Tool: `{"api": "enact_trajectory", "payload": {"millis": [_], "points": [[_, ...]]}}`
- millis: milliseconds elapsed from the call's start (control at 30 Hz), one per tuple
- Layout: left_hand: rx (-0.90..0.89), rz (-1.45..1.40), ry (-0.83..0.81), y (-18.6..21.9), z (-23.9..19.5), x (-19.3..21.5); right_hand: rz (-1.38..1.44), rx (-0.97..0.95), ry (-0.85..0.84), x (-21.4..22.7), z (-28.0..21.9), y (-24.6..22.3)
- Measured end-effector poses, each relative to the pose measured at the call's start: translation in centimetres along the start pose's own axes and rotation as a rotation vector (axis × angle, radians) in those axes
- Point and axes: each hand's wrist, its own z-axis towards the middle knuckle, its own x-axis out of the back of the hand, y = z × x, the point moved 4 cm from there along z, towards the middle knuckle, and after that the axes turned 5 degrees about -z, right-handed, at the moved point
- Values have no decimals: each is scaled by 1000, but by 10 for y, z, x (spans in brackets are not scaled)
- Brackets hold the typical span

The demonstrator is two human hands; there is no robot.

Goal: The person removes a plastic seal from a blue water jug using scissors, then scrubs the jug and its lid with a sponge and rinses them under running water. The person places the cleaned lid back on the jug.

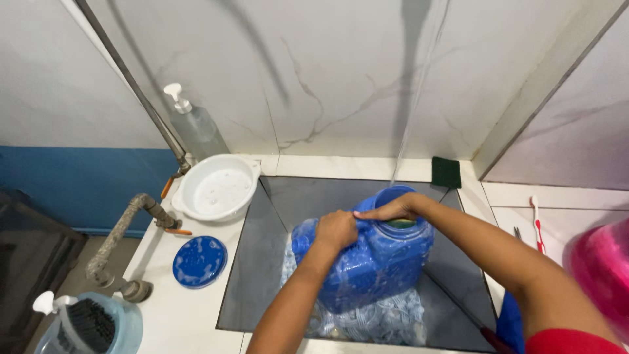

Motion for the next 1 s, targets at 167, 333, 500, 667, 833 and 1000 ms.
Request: {"api": "enact_trajectory", "payload": {"millis": [167,333,500,667,833,1000], "points": [[-19,-33,40,15,-9,-17,391,79,-97,0,9,7],[-17,9,-2,5,-7,-16,133,93,96,-7,15,16],[56,-80,66,-22,-11,-7,-691,239,719,9,-28,-28],[138,-155,160,-29,-12,-18,-1086,716,1230,21,-68,-49],[201,-215,187,-40,-15,-20,-571,603,1313,68,-41,-7],[121,-309,149,-85,-59,2,-198,666,1509,-41,4,19]]}}
